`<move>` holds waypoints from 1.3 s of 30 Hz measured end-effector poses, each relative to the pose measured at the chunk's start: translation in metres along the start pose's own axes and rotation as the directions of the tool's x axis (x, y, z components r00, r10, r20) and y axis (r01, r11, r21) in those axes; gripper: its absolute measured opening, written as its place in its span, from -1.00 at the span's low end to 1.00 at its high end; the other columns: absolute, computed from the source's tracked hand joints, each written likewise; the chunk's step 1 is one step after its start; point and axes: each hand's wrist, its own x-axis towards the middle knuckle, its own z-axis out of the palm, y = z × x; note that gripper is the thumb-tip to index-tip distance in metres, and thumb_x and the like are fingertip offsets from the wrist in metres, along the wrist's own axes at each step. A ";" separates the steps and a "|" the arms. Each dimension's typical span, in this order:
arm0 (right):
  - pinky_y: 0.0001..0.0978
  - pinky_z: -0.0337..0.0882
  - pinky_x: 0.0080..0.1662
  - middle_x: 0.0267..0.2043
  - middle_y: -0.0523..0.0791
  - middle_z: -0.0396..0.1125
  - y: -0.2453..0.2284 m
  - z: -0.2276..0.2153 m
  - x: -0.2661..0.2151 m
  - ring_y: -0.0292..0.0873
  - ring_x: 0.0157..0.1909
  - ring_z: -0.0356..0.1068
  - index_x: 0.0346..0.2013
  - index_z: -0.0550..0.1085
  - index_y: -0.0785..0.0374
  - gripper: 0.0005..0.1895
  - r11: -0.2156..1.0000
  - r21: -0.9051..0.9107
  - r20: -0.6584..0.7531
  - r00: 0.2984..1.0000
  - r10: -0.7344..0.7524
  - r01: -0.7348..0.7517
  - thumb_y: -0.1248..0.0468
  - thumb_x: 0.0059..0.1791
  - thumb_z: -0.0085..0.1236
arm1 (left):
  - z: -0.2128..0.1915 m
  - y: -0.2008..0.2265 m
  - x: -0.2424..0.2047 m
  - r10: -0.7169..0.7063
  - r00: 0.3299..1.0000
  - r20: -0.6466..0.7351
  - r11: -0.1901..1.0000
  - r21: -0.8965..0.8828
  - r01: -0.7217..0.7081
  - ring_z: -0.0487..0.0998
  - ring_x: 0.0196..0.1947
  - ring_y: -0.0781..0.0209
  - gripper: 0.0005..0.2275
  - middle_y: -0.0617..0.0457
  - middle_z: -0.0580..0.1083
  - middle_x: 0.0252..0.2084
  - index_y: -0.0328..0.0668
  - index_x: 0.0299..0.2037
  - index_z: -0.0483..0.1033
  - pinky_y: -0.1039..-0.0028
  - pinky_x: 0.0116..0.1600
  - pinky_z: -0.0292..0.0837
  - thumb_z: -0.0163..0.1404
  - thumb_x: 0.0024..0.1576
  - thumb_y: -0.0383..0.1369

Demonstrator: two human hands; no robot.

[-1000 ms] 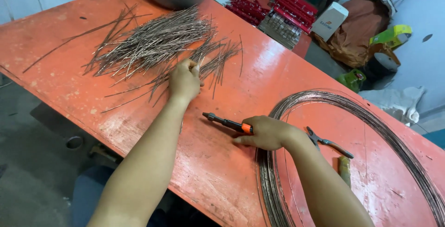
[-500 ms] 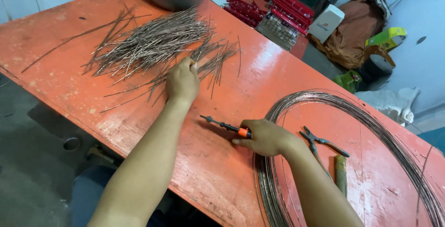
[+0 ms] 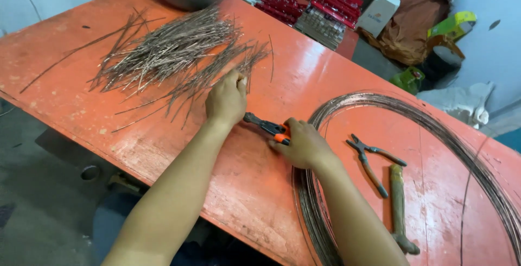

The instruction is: Cutting individual pieces of wire from a large coil using wire cutters on a workbench.

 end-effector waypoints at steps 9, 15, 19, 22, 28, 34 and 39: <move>0.01 -0.02 0.41 0.31 0.09 0.11 0.003 0.023 -0.017 0.18 0.39 0.03 0.34 0.22 0.22 -0.07 0.999 0.040 -0.087 0.996 0.016 -0.012 -0.24 -0.14 0.23 | 0.022 0.053 -0.019 0.199 0.958 0.205 0.960 0.156 -0.233 0.53 0.06 -0.26 -0.79 -0.18 0.53 -0.11 0.02 -0.04 0.45 -0.14 0.10 0.43 -0.22 0.28 -0.22; -0.05 0.52 0.05 0.04 0.10 0.36 0.026 0.025 -0.031 0.15 0.13 0.43 0.06 0.27 0.24 -0.53 0.864 0.489 -0.614 0.751 0.242 0.121 0.13 -0.02 0.23 | 0.070 0.046 -0.019 0.203 0.907 0.370 0.932 0.211 -0.294 0.55 -0.01 -0.30 -0.79 -0.16 0.52 -0.16 0.00 -0.11 0.42 -0.12 0.04 0.46 -0.28 0.28 -0.22; -0.36 0.59 -0.12 0.03 0.05 0.32 0.050 -0.006 -0.066 -0.12 -0.19 0.54 0.27 -0.10 -0.07 -0.32 0.725 0.537 -0.839 0.361 0.407 0.431 0.32 0.08 0.14 | 0.091 0.029 -0.016 0.212 0.890 0.404 0.908 0.257 -0.332 0.57 -0.05 -0.26 -0.79 -0.13 0.51 -0.17 0.00 -0.08 0.40 -0.11 0.01 0.48 -0.30 0.30 -0.23; -0.41 0.84 -0.22 0.17 0.17 0.47 0.064 -0.017 -0.088 -0.19 -0.31 0.68 0.44 -0.26 -0.31 -0.12 0.755 0.395 -0.907 0.093 0.410 0.523 0.56 0.26 0.06 | 0.090 0.036 -0.019 0.192 0.906 0.376 0.911 0.274 -0.307 0.50 -0.37 -0.21 -0.78 -0.08 0.52 -0.31 -0.15 -0.11 0.43 -0.03 -0.38 0.32 -0.28 0.34 -0.27; -0.47 0.74 -0.22 0.34 -0.06 0.35 0.078 -0.022 -0.089 -0.32 -0.42 0.65 0.45 -0.48 -0.06 -0.06 0.461 0.752 -0.577 0.132 0.806 0.470 0.30 0.09 0.00 | 0.086 0.046 -0.023 0.238 0.908 0.344 0.923 0.210 -0.321 0.49 -0.36 -0.25 -0.78 -0.12 0.52 -0.28 -0.17 -0.18 0.43 -0.03 -0.36 0.30 -0.28 0.33 -0.28; -0.15 0.67 -0.17 0.36 0.13 0.03 0.063 0.012 -0.059 0.09 -0.10 0.58 0.45 -0.22 0.34 -0.12 0.138 0.793 -0.427 0.379 0.821 0.593 0.34 0.00 0.09 | 0.072 0.070 -0.034 0.268 0.870 0.413 0.944 0.066 -0.322 0.56 -0.07 -0.33 -0.77 -0.20 0.52 -0.19 -0.12 -0.09 0.45 -0.08 -0.03 0.48 -0.28 0.31 -0.28; -0.18 0.72 -0.18 0.23 0.07 0.13 0.043 0.002 -0.075 0.03 -0.21 0.60 0.44 -0.28 0.00 -0.13 0.319 0.804 -0.492 0.260 0.831 0.502 0.35 0.04 0.03 | 0.083 0.086 -0.038 0.282 0.860 0.426 0.947 0.020 -0.321 0.56 -0.07 -0.26 -0.77 -0.13 0.55 -0.24 -0.08 -0.11 0.50 -0.05 -0.01 0.46 -0.22 0.30 -0.24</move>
